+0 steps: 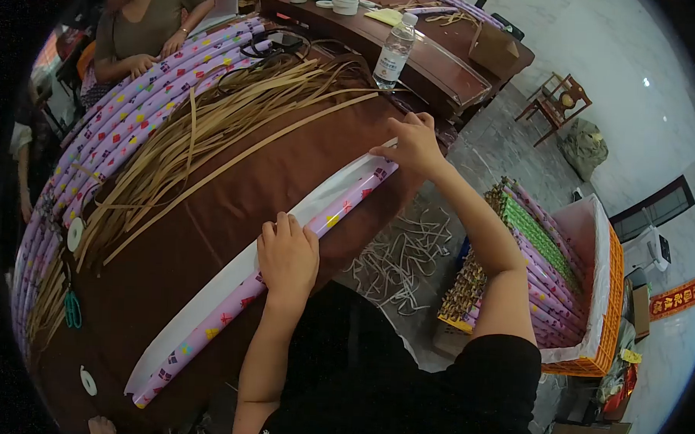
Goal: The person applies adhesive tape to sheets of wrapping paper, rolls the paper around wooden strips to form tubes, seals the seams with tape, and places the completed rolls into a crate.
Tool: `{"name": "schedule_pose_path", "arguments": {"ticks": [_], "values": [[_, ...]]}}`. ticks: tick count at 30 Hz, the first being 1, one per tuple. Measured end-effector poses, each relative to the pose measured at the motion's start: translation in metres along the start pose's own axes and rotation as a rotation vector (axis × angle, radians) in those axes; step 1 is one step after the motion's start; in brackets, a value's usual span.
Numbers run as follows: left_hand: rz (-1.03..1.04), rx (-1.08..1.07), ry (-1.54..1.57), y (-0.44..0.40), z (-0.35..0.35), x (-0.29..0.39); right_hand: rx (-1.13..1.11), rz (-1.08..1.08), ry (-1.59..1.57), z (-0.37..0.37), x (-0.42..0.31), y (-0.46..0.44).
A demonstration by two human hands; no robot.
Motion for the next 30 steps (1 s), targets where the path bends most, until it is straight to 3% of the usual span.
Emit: {"name": "schedule_pose_path", "arguments": {"ticks": [9,13,30], "values": [[0.022,0.032,-0.017,0.001,-0.002,0.002,0.094,-0.033,0.030,0.014,-0.011,0.003],[-0.002,-0.059,0.023,0.001,0.005,0.000,0.148,-0.058,-0.005,0.012,-0.016,0.002],[0.015,-0.050,-0.028,0.002,0.004,0.001,0.063,-0.045,0.112,0.031,-0.026,-0.002]]}}
Point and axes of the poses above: each hand's wrist, its own y-axis away from the middle knuckle, its own z-axis out of the palm, x = y × z, the point moved 10 cm from there along -y, towards the middle knuckle, and after that the axes turned 2 degrees about -z, right-handed, at the moved point
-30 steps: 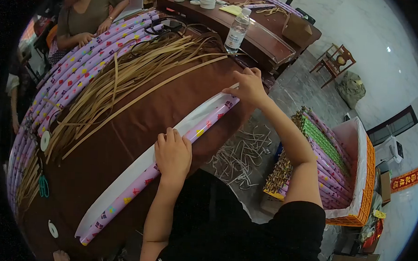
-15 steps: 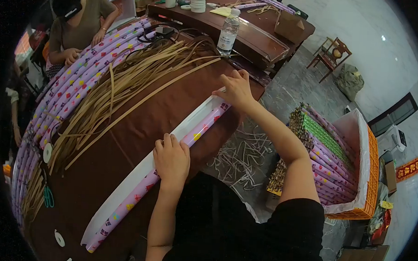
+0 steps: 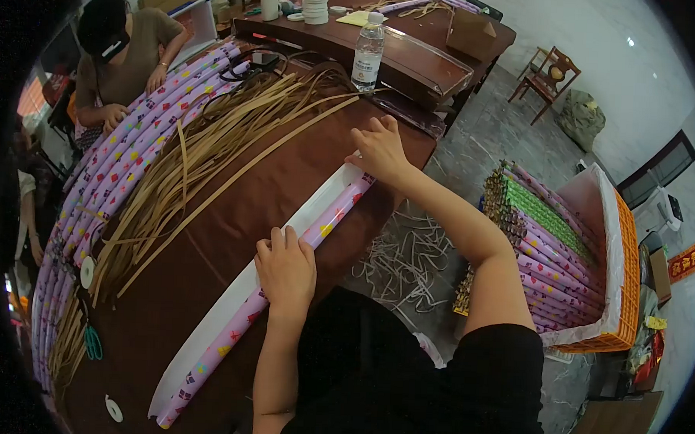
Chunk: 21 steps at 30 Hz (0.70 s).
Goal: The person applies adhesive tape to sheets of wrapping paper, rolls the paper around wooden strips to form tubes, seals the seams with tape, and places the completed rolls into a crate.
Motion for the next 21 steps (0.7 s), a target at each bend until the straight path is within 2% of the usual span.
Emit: {"name": "schedule_pose_path", "arguments": {"ticks": [3,5,7,10,11,13,17,19,21], "values": [[0.032,0.009,0.027,-0.003,-0.005,0.003,-0.010,0.011,0.009,0.001,-0.003,-0.001],[0.018,-0.104,0.018,-0.006,0.003,0.002,-0.014,0.014,0.001,0.007,-0.001,-0.001],[0.051,-0.127,-0.005,-0.014,0.003,0.007,-0.015,0.030,0.012,0.005,-0.001,0.000],[0.068,-0.301,-0.058,-0.034,0.012,0.013,0.060,0.011,0.019,0.002,-0.004,0.002],[0.091,-0.287,-0.068,-0.047,0.009,0.018,0.035,0.026,0.003,0.005,-0.003,0.002],[0.093,-0.541,-0.228,-0.064,0.039,0.022,0.058,0.047,-0.013,0.006,-0.002,0.004],[0.160,-0.396,-0.096,-0.116,0.069,0.057,0.021,0.090,-0.004,0.007,-0.002,0.005],[0.227,-0.529,0.010,-0.131,0.085,0.081,0.034,0.095,-0.002,0.006,0.000,0.005],[0.183,-0.515,0.124,-0.148,0.098,0.085,0.053,0.077,0.012,0.008,-0.001,0.006]]}}
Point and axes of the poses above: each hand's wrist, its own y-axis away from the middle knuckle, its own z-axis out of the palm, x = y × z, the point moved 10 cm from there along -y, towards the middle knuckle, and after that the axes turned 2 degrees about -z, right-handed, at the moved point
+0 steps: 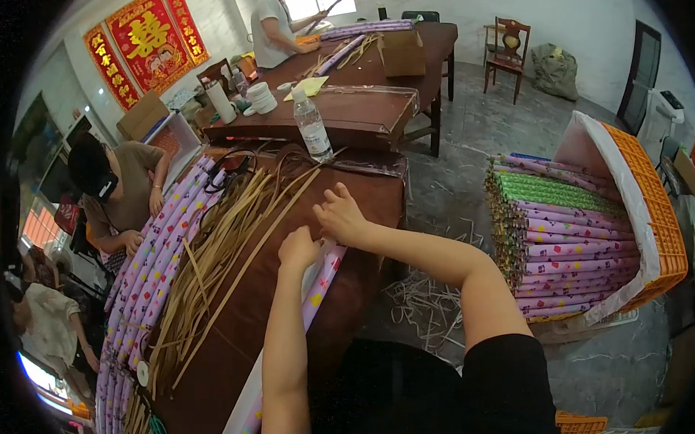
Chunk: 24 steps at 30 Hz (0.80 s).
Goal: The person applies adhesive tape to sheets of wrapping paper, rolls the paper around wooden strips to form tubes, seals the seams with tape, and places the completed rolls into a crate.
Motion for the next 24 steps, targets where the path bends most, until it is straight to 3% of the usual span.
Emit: {"name": "schedule_pose_path", "arguments": {"ticks": [4,7,14,24], "values": [[0.029,0.038,0.285,-0.017,0.011,-0.009,0.031,0.013,-0.027,0.002,0.006,-0.002],[0.029,0.129,0.330,-0.010,0.007,-0.009,-0.015,-0.057,-0.118,-0.009,0.010,-0.004],[0.045,0.078,0.368,-0.014,0.011,-0.008,-0.190,-0.166,-0.256,-0.011,0.030,0.001],[0.034,0.122,0.488,-0.016,0.016,-0.001,-0.041,0.033,-0.204,0.005,0.053,0.012]]}}
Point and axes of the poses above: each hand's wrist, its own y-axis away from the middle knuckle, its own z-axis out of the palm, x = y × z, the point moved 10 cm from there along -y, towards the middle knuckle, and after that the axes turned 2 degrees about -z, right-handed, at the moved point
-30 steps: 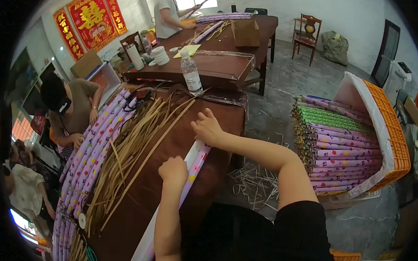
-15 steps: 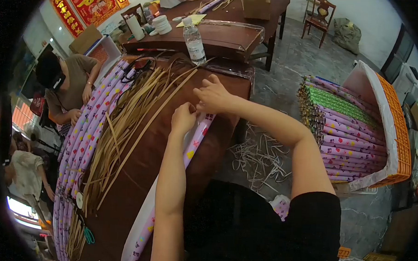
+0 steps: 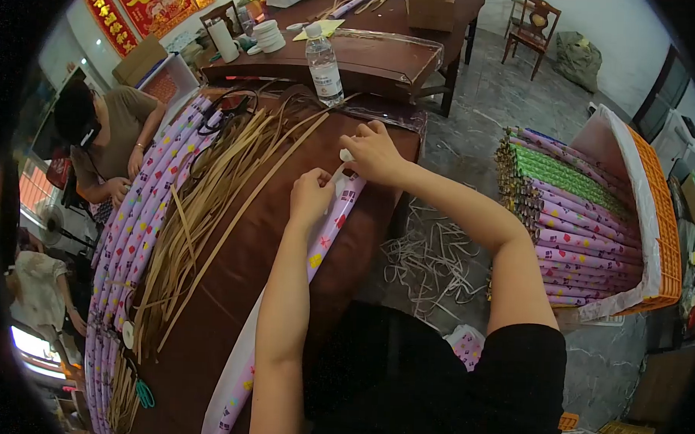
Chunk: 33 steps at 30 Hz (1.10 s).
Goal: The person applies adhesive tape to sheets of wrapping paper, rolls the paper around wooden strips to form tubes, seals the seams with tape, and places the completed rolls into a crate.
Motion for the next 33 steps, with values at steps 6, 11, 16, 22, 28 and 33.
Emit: {"name": "schedule_pose_path", "arguments": {"ticks": [6,11,16,22,28,33], "values": [[-0.023,0.077,-0.006,0.001,-0.004,0.005,0.075,0.034,-0.026,0.000,0.004,0.002],[0.113,0.140,-0.117,0.003,0.000,0.015,0.098,-0.004,0.006,-0.001,0.003,0.005],[0.259,0.221,-0.228,0.005,0.001,0.026,0.103,-0.299,-0.151,0.001,-0.011,0.004],[0.180,0.143,-0.084,-0.001,0.005,0.015,-0.048,-0.425,-0.310,0.015,-0.012,-0.005],[-0.083,-0.088,-0.284,-0.023,0.011,0.013,-0.173,-0.458,-0.298,0.022,-0.015,-0.011],[-0.037,0.021,-0.137,-0.015,0.010,0.015,-0.133,-0.450,-0.290,0.022,-0.014,-0.011]]}}
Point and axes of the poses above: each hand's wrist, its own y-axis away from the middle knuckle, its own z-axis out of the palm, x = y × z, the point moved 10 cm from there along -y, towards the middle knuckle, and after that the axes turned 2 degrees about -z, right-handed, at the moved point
